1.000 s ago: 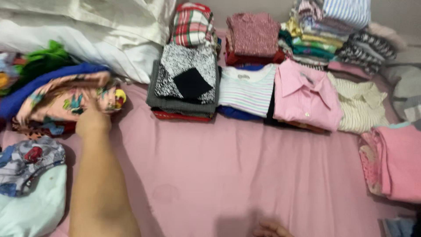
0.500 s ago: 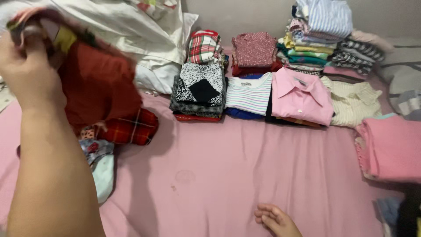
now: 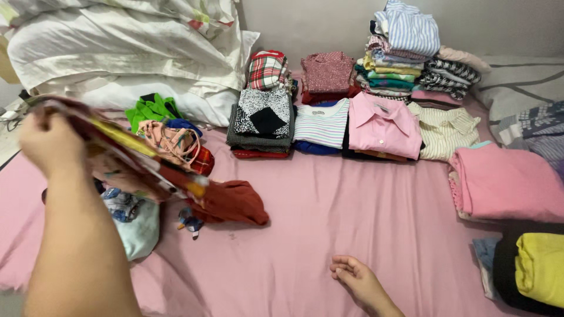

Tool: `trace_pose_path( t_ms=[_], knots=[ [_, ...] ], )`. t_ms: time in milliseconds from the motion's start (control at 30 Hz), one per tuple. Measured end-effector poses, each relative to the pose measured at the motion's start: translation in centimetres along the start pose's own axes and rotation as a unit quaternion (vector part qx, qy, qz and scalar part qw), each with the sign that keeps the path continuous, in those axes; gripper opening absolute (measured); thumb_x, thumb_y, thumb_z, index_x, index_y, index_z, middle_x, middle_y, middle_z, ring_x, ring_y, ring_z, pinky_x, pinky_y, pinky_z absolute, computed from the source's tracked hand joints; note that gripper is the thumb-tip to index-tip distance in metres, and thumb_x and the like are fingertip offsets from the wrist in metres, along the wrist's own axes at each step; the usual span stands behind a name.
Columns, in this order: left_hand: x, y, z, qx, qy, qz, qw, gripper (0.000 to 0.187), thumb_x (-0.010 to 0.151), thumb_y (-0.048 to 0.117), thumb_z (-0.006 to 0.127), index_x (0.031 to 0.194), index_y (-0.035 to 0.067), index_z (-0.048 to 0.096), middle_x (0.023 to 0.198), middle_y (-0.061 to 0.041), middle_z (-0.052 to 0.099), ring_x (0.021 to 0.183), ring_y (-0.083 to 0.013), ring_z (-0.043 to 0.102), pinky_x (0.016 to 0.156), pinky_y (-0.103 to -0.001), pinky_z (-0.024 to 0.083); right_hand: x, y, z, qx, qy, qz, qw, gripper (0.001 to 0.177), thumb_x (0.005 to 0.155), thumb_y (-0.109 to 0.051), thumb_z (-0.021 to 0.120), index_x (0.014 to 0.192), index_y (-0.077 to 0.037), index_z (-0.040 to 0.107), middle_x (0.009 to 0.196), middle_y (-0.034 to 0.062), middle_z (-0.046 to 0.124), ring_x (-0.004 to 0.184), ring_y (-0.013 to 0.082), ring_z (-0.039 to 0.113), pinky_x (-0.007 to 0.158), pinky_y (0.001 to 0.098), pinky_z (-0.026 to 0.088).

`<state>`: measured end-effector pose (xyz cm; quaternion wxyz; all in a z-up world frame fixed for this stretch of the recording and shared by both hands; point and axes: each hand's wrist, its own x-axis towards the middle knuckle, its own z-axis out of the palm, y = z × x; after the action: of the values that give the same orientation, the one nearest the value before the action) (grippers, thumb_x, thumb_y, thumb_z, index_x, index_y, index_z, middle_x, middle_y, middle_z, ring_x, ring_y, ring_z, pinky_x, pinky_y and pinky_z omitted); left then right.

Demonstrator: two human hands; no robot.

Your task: The person folds several garments one by one on a bed, including a striped tank top, a patterned top, plaid pants, a green top, and a blue top. Each item is smoothed, folded into a compact rectangle, and placed into a growing stack.

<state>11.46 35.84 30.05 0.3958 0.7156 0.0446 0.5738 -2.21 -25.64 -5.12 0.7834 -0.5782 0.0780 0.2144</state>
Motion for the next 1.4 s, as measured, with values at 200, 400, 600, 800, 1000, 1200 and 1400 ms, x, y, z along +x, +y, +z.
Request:
trace_pose_path(
  t_ms=[200, 400, 600, 800, 1000, 1200, 1400],
  knots=[
    [1.7, -3.1, -2.4, 0.067, 0.066, 0.0, 0.996, 0.023, 0.1, 0.016, 0.061, 0.115, 0.004, 0.073, 0.114, -0.012, 0.076, 0.103, -0.0208, 0.07, 0.089, -0.036, 0.056, 0.6, 0.8, -1.1, -0.029, 0.001, -0.011, 1.0, 0.039, 0.093, -0.004, 0.063, 0.131, 0.004, 0.062, 0.112, 0.0134, 0.07, 0.095, 0.0182, 0.068, 0.09, 0.0318, 0.057],
    [-2.2, -6.6, -1.4, 0.332, -0.088, -0.073, 0.936, 0.027, 0.096, 0.02, 0.064, 0.117, 0.006, 0.073, 0.121, -0.016, 0.073, 0.112, -0.0288, 0.066, 0.093, -0.042, 0.054, 0.6, 0.6, -1.2, -0.045, 0.005, 0.008, 0.999, 0.041, 0.092, -0.004, 0.062, 0.132, 0.004, 0.061, 0.114, 0.0141, 0.071, 0.096, 0.0181, 0.068, 0.09, 0.0319, 0.057],
    [-6.8, -10.9, 0.4, 0.523, -0.274, -0.13, 0.796, 0.033, 0.092, 0.024, 0.066, 0.119, 0.008, 0.072, 0.128, -0.02, 0.07, 0.12, -0.0368, 0.063, 0.098, -0.048, 0.051, 0.4, 0.6, -1.4, -0.059, -0.002, 0.026, 0.998, 0.042, 0.093, -0.004, 0.063, 0.134, 0.004, 0.061, 0.116, 0.0133, 0.07, 0.098, 0.0183, 0.067, 0.091, 0.0326, 0.057],
    [-14.5, -16.0, 5.0, 0.567, -0.299, 0.054, 0.765, 0.037, 0.09, 0.027, 0.067, 0.124, 0.015, 0.072, 0.138, -0.02, 0.067, 0.133, -0.0422, 0.057, 0.103, -0.054, 0.045, 1.2, 2.1, -3.2, -0.062, -0.014, 0.032, 0.997, 0.044, 0.092, -0.006, 0.063, 0.136, 0.001, 0.059, 0.116, 0.0136, 0.072, 0.098, 0.0172, 0.069, 0.09, 0.0324, 0.057],
    [-20.9, -17.8, 6.3, 0.541, -0.164, 0.189, 0.803, 0.019, 0.094, 0.025, 0.069, 0.113, 0.027, 0.072, 0.135, -0.009, 0.068, 0.147, -0.0403, 0.05, 0.114, -0.058, 0.036, 1.7, 3.2, -4.3, -0.077, -0.059, 0.02, 0.995, 0.045, 0.093, -0.008, 0.065, 0.138, 0.0, 0.058, 0.115, 0.012, 0.071, 0.098, 0.0169, 0.07, 0.093, 0.0331, 0.058],
    [-17.2, -12.7, 7.3, 0.391, -0.127, 0.199, 0.89, 0.011, 0.11, 0.016, 0.066, 0.106, 0.005, 0.066, 0.113, -0.012, 0.067, 0.135, -0.0373, 0.056, 0.115, -0.058, 0.039, 0.8, 2.0, -3.6, -0.105, -0.041, 0.035, 0.993, 0.045, 0.093, -0.008, 0.065, 0.138, -0.003, 0.059, 0.117, 0.0101, 0.072, 0.098, 0.0152, 0.069, 0.093, 0.0312, 0.057],
    [-12.0, 3.2, 8.7, 0.174, -0.085, 0.23, 0.954, 0.004, 0.117, 0.004, 0.06, 0.118, 0.002, 0.057, 0.111, -0.017, 0.065, 0.104, -0.0391, 0.063, 0.093, -0.047, 0.05, -0.4, -0.7, -0.5, -0.208, -0.002, -0.003, 0.978, 0.041, 0.093, -0.01, 0.065, 0.134, -0.003, 0.062, 0.12, 0.0112, 0.076, 0.108, 0.0155, 0.072, 0.093, 0.0301, 0.057]
  ],
)
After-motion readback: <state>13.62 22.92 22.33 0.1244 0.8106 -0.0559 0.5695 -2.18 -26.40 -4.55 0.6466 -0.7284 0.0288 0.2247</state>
